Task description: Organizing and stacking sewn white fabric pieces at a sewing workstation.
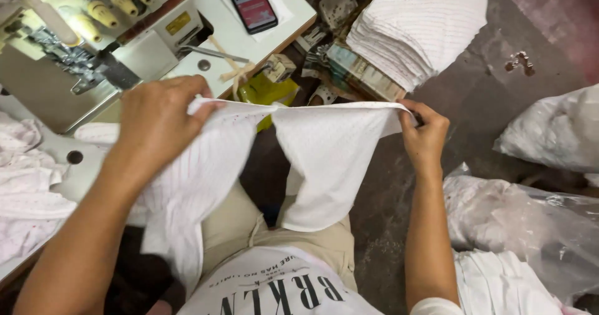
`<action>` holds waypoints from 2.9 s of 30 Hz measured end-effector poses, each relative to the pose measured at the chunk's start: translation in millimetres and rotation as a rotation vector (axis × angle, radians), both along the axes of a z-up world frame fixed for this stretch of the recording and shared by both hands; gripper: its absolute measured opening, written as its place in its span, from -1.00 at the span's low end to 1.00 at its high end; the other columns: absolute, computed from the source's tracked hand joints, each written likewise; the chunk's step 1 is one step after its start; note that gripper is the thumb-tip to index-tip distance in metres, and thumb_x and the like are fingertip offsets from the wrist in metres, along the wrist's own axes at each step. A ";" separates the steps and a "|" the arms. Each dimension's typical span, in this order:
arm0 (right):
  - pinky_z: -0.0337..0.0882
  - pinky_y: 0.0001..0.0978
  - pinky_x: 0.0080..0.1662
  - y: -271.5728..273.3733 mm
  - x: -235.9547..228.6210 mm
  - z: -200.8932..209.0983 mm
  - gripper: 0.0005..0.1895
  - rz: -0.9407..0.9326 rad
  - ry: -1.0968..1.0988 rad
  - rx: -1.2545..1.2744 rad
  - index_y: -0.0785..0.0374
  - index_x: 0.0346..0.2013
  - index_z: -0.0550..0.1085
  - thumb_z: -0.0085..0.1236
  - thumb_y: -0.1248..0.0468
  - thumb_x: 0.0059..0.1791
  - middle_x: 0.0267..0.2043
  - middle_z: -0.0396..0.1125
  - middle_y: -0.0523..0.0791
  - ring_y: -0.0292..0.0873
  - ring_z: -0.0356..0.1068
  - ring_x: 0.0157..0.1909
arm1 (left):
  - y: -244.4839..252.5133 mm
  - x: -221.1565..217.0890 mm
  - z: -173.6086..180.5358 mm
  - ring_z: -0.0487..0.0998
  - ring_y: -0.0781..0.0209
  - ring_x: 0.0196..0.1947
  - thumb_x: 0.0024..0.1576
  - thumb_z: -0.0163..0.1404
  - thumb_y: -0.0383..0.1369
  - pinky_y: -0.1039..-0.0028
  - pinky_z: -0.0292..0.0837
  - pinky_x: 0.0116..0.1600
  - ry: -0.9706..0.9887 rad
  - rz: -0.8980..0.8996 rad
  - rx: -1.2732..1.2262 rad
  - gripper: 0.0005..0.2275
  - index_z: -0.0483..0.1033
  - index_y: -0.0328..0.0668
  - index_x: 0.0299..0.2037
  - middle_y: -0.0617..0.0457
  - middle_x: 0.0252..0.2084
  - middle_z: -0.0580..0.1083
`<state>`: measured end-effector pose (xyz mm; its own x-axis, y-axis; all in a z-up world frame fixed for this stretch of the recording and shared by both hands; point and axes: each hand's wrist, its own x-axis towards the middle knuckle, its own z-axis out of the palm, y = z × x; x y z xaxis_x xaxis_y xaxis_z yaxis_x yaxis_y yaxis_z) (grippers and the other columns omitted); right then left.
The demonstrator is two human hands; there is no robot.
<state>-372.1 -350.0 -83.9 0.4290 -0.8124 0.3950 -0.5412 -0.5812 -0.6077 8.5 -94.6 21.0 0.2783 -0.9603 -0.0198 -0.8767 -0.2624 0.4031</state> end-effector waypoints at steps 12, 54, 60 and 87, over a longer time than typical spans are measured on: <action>0.22 -0.41 -0.15 65.2 -74.6 -104.1 -0.75 -0.229 -0.308 -0.006 0.29 -0.13 0.66 0.23 0.55 -0.05 -0.40 0.23 -0.07 -0.25 0.15 -0.32 | 32.4 -71.5 -125.0 0.66 -0.23 -0.35 0.18 0.04 -0.20 0.03 0.53 -0.25 0.100 0.058 0.073 -0.85 0.59 0.00 -0.20 -0.12 -0.41 0.62; 0.25 -0.56 -0.22 37.9 -36.8 -4.1 -0.83 -0.182 -0.331 0.101 0.19 -0.23 0.65 0.50 0.40 -0.06 -0.37 0.45 -0.14 -0.39 0.26 -0.35 | 33.6 -58.8 -76.9 0.55 0.11 -0.53 0.34 -0.08 -0.11 0.39 0.45 -0.37 -0.108 0.128 -0.361 -0.80 0.40 0.10 -0.28 0.20 -0.57 0.42; 0.34 -0.39 0.14 58.1 -86.1 -92.6 -0.84 -0.288 -0.420 0.169 0.31 -0.17 0.60 0.40 0.41 -0.02 -0.17 0.50 0.00 -0.23 0.42 -0.02 | 17.9 -81.3 -91.1 0.53 0.16 -0.60 0.31 -0.03 -0.14 0.42 0.44 -0.47 -0.155 0.006 -0.354 -0.77 0.42 0.03 -0.37 0.15 -0.64 0.40; 0.28 -0.46 -0.28 158.9 80.0 -70.2 -0.62 0.961 0.074 1.170 0.22 -0.09 0.50 0.40 0.31 -0.15 -0.57 0.32 -0.20 -0.30 0.28 -0.44 | 82.2 -147.5 -131.9 0.62 0.03 -0.33 0.15 0.08 -0.34 0.24 0.53 -0.19 0.846 0.058 0.113 -0.92 0.60 -0.06 -0.36 0.04 -0.47 0.59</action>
<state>-292.1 -191.1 -154.1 0.9522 -0.0525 -0.3010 -0.2981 0.0557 -0.9529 -139.0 -12.4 -110.9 0.1757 -0.9247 -0.3377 -0.2768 -0.3756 0.8845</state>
